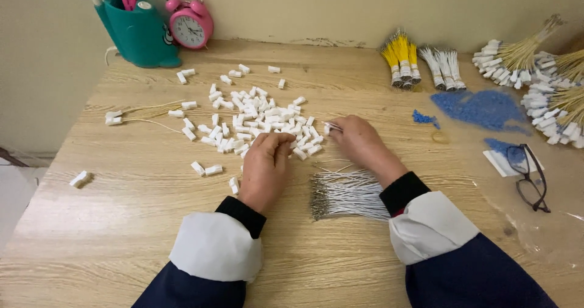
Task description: The person assembles cotton swabs by inserting thin metal wires into small white plastic caps. They pick up a cap and a wire, fit them together, and place the finished swab on the table. The process is repeated continuously throughout the video.
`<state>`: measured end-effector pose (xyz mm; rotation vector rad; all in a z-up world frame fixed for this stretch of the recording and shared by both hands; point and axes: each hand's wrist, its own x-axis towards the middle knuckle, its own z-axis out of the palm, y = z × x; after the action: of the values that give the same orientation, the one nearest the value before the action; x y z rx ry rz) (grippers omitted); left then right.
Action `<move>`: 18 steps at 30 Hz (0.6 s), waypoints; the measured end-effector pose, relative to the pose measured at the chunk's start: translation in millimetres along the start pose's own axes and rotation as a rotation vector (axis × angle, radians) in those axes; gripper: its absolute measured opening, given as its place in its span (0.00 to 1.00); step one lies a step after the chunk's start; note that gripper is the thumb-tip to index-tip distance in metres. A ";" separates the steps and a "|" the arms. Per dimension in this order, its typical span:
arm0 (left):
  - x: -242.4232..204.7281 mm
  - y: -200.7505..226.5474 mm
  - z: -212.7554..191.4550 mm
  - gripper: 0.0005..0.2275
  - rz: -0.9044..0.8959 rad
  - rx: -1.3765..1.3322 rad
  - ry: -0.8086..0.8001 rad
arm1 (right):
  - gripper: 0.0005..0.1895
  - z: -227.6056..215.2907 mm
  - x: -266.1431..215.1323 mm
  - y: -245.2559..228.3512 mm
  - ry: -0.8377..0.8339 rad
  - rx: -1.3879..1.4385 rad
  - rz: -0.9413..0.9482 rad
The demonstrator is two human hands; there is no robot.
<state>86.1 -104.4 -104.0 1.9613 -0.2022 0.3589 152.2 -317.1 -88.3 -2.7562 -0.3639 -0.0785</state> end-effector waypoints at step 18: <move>9.3 -9.6 -6.7 0.09 -0.137 -0.405 0.218 | 0.15 8.2 -19.7 -84.7 -0.106 0.313 -0.144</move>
<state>96.8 -94.2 -106.5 1.5157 0.0031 0.4046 111.2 -242.4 -69.0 -2.4282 -0.5528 0.0819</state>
